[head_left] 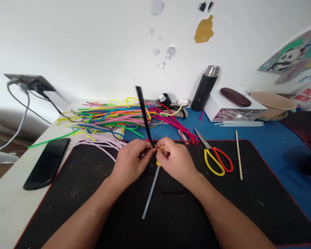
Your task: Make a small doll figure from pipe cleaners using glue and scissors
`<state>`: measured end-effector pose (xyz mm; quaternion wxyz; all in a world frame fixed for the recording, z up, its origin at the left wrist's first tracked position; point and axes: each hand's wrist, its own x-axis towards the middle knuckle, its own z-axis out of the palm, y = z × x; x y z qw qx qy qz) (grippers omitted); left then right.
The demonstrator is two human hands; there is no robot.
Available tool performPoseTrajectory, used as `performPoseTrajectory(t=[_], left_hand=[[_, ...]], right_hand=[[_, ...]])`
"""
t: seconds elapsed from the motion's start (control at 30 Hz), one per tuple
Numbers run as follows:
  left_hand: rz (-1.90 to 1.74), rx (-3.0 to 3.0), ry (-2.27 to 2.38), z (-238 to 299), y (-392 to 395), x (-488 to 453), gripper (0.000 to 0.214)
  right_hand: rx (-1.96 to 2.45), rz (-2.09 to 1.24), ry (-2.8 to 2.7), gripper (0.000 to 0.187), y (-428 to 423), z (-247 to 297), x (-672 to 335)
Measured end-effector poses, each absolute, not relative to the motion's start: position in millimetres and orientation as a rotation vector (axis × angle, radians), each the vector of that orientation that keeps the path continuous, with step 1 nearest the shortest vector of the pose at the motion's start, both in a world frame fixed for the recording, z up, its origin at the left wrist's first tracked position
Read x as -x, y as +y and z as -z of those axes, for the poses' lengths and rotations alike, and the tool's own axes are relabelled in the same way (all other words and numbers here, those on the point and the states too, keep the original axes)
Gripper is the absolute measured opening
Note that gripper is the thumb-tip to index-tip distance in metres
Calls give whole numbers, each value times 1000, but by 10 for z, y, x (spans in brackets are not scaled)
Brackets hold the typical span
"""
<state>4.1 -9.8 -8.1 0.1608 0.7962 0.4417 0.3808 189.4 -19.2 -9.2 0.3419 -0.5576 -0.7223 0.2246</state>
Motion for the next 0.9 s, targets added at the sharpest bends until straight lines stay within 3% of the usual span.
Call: performPoseTrajectory(t=[0.2, 0.53, 0.9], left_hand=[[-1085, -2224, 1233, 73, -107, -56, 8], [-1193, -1134, 1032, -3, -34, -55, 24], [-1182, -1053, 945, -1, -53, -96, 27]], right_hand=[[1464, -593, -1919, 5, -199, 122, -1891], [1248, -1071, -1496, 13, -191, 55, -1891], [1204, -1113, -1473, 12, -197, 66, -1855]])
